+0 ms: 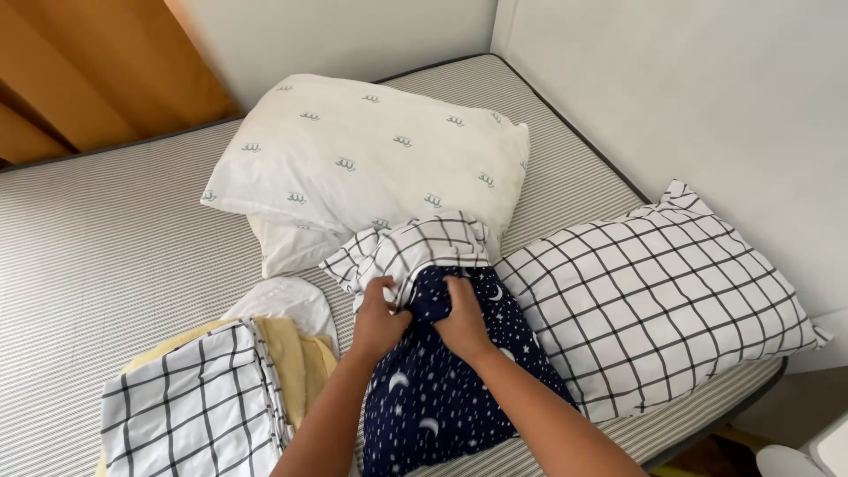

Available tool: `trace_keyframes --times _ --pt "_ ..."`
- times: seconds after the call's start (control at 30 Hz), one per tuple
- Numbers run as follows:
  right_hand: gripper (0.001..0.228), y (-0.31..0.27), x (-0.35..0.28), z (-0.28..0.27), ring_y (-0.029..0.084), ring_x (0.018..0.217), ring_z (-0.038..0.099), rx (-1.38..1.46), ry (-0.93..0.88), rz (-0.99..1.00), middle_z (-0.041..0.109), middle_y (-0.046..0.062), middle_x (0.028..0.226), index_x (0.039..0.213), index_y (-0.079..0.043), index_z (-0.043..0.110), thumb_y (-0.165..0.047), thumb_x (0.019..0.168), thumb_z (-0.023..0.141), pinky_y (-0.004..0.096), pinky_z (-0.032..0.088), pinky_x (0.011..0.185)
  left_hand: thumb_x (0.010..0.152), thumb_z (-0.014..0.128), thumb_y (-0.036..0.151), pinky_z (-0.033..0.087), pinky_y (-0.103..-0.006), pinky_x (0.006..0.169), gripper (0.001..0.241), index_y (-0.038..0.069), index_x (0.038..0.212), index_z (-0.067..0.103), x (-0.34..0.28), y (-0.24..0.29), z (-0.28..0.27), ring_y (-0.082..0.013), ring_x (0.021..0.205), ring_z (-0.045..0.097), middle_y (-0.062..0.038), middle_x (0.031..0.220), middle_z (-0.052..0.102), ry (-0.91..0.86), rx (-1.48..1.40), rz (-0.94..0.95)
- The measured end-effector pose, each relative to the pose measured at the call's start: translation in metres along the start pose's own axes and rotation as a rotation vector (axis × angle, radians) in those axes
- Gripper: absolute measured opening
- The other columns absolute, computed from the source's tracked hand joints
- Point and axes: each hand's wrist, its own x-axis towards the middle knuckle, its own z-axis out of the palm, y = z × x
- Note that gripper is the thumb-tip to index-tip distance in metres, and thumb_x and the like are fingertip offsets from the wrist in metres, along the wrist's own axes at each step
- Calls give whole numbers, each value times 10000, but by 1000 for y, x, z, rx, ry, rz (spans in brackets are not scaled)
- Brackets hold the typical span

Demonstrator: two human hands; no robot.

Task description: The person puts a pillow into a checkered pillowcase on a bed. They insert the pillow into the case, pull the fabric over the corners, and smooth the surface. The person then picks up a dark blue pillow with a moon pattern and places it on top of the checkered pillowcase.

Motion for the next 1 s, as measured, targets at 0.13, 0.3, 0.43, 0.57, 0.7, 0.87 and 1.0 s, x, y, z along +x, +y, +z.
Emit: trace_keyframes --times 0.13,0.3,0.43,0.57,0.7,0.87,1.0 --pt "887 -30 2 -12 361 1278 510 -25 -317 89 498 177 1350 1444 -26 400 -59 661 816 401 460 1049 624 805 156 531 -430 948 951 122 1463 360 -8 34 -11 -333 1081 650 -137 1401 532 -137 -225 -260" --pt "933 -39 3 -23 400 1400 367 -335 -581 49 334 193 1539 1499 -44 357 -234 745 872 450 364 1132 686 792 106 472 -499 935 715 52 1355 548 -13 27 1 -429 1058 572 -200 1203 653 -37 313 -5" --pt "780 -23 -12 -31 408 1360 390 -306 -511 -75 358 229 1501 1433 -51 462 -198 780 861 457 385 1087 809 693 62 479 -478 887 239 85 1034 613 -24 20 11 -334 1044 610 -109 975 704 -5 599 -108" --pt "475 -30 -13 -53 279 1107 628 -26 -361 -46 551 108 1308 1332 -70 554 -121 883 701 380 537 956 680 763 51 401 -497 872 247 78 831 569 -42 46 13 -317 975 592 -72 867 680 211 592 -20" --pt "370 -34 -10 -70 269 957 715 107 -214 116 578 84 1274 1287 -87 529 -91 932 634 351 585 854 631 745 9 419 -473 833 289 76 870 598 -63 55 25 -347 973 575 -102 939 657 283 585 55" --pt "543 -9 -6 -72 362 1233 575 -50 -214 -224 537 166 1405 1327 -59 547 78 806 613 402 493 982 629 742 15 447 -460 858 308 66 898 603 -79 49 39 -358 986 576 -105 953 635 256 503 44" --pt "603 15 -2 -62 372 1231 549 -60 -244 -212 574 172 1300 1339 -23 519 69 753 631 419 448 1046 656 750 49 454 -457 896 307 71 923 600 -96 53 44 -351 1023 585 -97 952 633 182 508 -8"
